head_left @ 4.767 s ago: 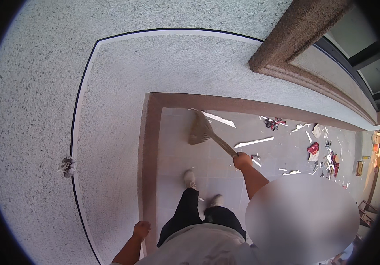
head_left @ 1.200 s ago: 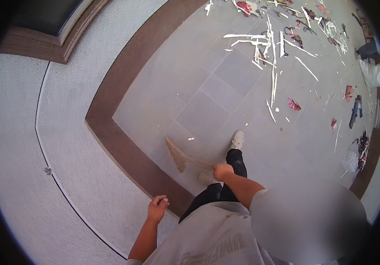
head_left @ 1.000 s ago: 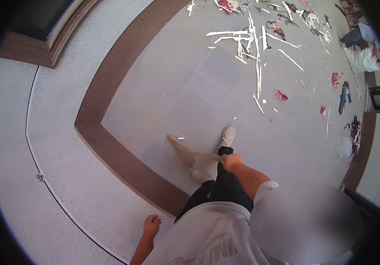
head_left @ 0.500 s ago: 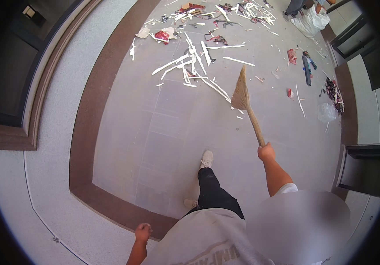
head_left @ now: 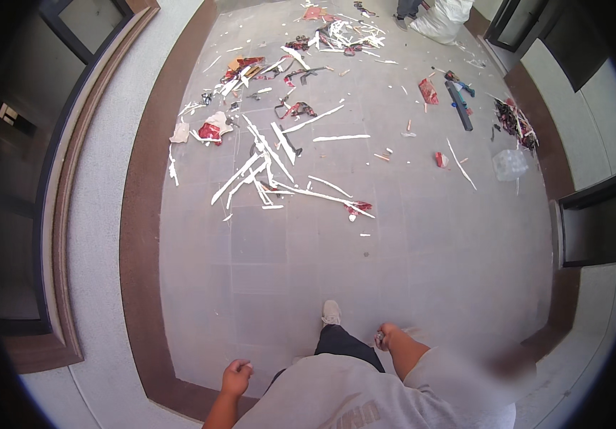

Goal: The person sweeps debris on a tiled floor using a broom, gathering pieces of paper, plastic, and wood into a central pile. They then pick up some of the debris by hand and place it into a white bag held by another person.

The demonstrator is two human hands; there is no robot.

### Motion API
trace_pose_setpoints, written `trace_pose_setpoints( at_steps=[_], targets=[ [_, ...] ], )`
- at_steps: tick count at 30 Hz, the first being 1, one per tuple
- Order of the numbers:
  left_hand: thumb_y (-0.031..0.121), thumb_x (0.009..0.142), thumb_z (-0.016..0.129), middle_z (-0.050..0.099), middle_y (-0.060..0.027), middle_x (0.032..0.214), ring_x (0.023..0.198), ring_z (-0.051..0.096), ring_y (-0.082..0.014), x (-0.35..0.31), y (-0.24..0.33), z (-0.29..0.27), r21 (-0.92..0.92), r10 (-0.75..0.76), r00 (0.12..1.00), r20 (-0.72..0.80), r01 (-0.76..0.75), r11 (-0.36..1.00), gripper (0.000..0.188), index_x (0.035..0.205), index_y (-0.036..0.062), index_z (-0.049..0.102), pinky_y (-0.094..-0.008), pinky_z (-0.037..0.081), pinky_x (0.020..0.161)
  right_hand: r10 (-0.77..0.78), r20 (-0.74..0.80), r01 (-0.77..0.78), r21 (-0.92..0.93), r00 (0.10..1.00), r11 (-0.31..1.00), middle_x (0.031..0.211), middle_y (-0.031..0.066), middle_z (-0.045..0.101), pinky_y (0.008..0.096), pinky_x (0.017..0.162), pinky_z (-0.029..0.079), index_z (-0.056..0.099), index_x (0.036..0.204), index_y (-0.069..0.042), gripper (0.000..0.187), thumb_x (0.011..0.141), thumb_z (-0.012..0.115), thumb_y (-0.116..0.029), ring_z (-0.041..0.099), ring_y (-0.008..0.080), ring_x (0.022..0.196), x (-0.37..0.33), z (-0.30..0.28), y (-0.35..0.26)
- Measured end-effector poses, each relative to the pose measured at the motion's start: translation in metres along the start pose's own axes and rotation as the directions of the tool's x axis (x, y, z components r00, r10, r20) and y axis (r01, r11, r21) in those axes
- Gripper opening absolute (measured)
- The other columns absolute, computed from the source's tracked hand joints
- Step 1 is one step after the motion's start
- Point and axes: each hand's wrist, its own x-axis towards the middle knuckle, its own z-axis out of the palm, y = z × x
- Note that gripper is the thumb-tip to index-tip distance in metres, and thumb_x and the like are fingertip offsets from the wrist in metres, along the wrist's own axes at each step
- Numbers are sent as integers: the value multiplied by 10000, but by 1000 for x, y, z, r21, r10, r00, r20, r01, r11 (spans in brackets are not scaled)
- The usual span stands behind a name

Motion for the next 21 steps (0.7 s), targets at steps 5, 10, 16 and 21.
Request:
trace_pose_setpoints(
  at_steps=[5, 10, 16, 21],
  targets=[
    [182, 908, 674, 718, -102, 870, 747, 674, -162, 32, -1, -41, 50, -17, 1000, -3, 17, 999, 299, 1114, -34, 672, -306, 537, 679, -273, 233, 282, -8, 934, 959, 744, 57, 533, 253, 435, 493, 456, 958, -107, 159, 858, 565, -165, 589, 175, 559, -129, 195, -122],
    [177, 901, 687, 718, -98, 843, 720, 702, -192, 81, -56, -99, 56, -168, 985, -31, 170, 984, 260, 1060, -28, 682, -320, 546, 637, -523, 353, 602, -163, 776, 782, 683, 34, 518, 295, 428, 414, 467, 889, -120, 122, 887, 580, -165, 572, 175, 546, -248, 290, -208],
    [159, 888, 686, 716, -107, 863, 730, 712, -207, 150, 2, -173, 279, -178, 981, 76, 150, 949, 225, 1020, -24, 683, -314, 543, 605, -629, 301, 694, -216, 717, 687, 682, 51, 507, 315, 464, 430, 494, 853, -105, 134, 870, 624, -133, 562, 184, 567, -274, 293, -230],
    [153, 894, 657, 671, -78, 820, 673, 664, -176, 255, 51, -253, -29, -271, 962, -21, 270, 962, 192, 999, -7, 665, -288, 507, 567, -580, 98, 588, -73, 808, 806, 727, 84, 540, 350, 527, 543, 551, 974, -58, 116, 899, 623, -110, 576, 217, 594, -232, 271, -157]
  ],
)
